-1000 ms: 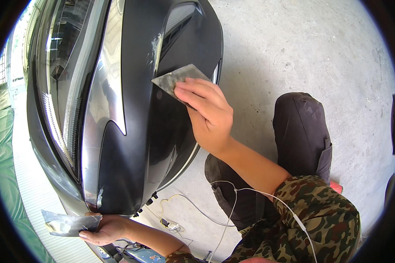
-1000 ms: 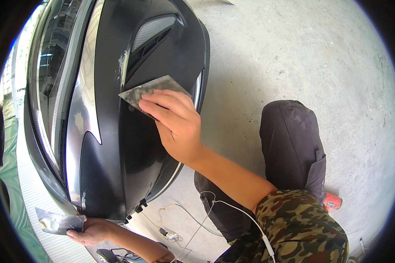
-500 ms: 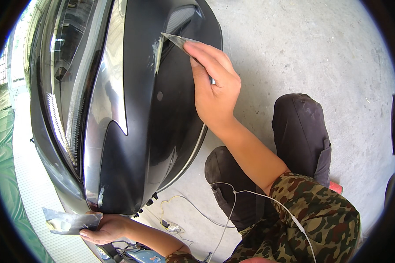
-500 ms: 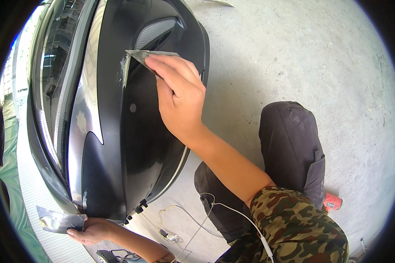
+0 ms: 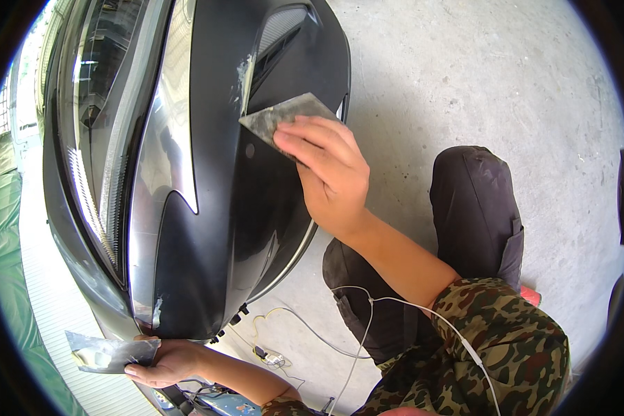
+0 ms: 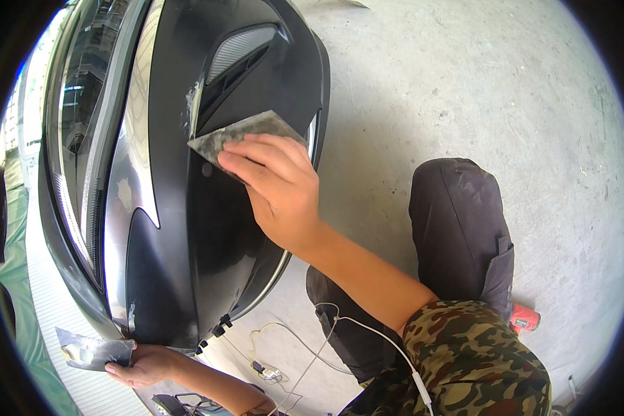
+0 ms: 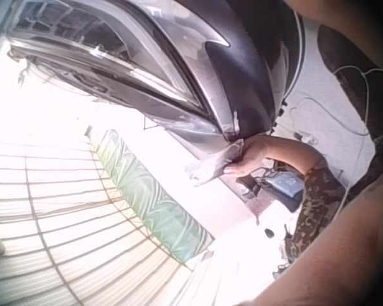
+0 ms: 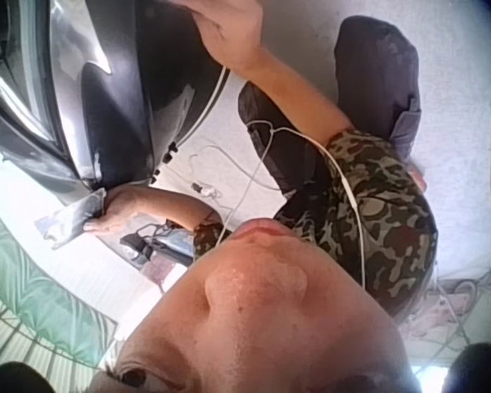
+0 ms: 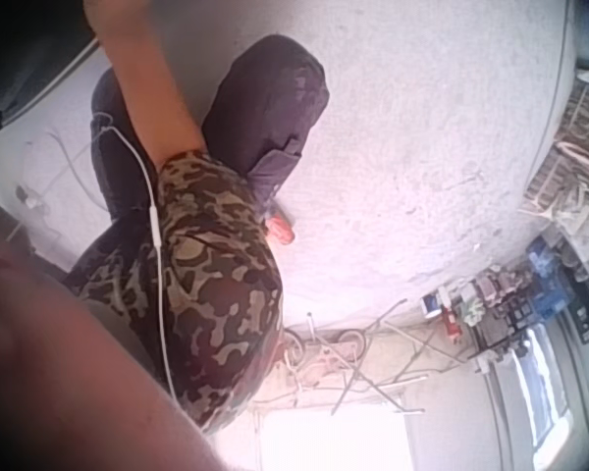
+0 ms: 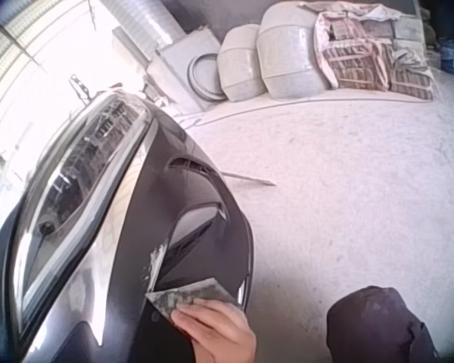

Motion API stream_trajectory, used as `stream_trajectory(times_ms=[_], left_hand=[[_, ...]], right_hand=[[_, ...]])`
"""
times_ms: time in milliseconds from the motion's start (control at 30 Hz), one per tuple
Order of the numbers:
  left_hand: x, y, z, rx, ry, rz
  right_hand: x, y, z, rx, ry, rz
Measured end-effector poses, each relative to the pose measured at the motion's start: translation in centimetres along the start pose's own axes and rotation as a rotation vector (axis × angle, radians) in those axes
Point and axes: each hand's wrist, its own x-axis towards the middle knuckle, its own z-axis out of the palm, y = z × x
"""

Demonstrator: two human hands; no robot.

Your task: The person applies a beige body filler to a black motorcycle fairing using a metal spreader. They spread the filler over a damaged area, then scrape excess material from the spreader onto a second spreader held in the other hand. The person continues to smooth and level the filler across the surface.

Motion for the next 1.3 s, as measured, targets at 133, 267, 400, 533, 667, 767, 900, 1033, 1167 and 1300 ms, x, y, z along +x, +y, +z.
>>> stream_trajectory(times_ms=[133, 267, 400, 533, 667, 767, 900, 1033, 1167, 1300], left_hand=[[0.0, -0.5, -1.0, 0.209, -0.113, 0.112], [-0.3, -1.5, -1.6, 0.329, 0.038, 0.166], [-1.8, -2.2, -1.4, -0.059, 0.162, -0.100], [-4.2, -2.9, -1.2, -0.114, 0.085, -0.190], [-7.1, -4.0, 0.0, 0.059, 0.103, -0.307], [-7.1, -4.6, 1.3, -0.106, -0.110, -0.228], [-7.2, -4.3, 1.3, -0.221, -0.180, -0.319], [-7.3, -2.9, 0.3, -0.330, -0.152, -0.374], [-4.9, -2.5, 0.8, -0.225, -0.126, -0.422], [-0.7, -2.9, 1.3, -0.317, -0.011, -0.432]], right_hand=[[-0.7, -0.5, -0.9, 0.022, -0.039, -0.002], [0.0, -2.2, -3.1, 0.090, -0.046, 0.225], [1.6, -4.6, -5.4, 0.185, -0.044, 0.479], [2.2, -7.2, -6.5, 0.375, -0.091, 0.589], [2.0, -8.4, -7.1, 0.536, -0.143, 0.571], [2.2, -8.4, -7.0, 0.591, -0.175, 0.552], [1.5, -8.0, -7.2, 0.620, -0.175, 0.599], [1.1, -7.6, -7.6, 0.630, -0.138, 0.654], [1.7, -6.4, -6.6, 0.580, -0.061, 0.573], [3.0, -5.0, -5.4, 0.393, -0.041, 0.524]])
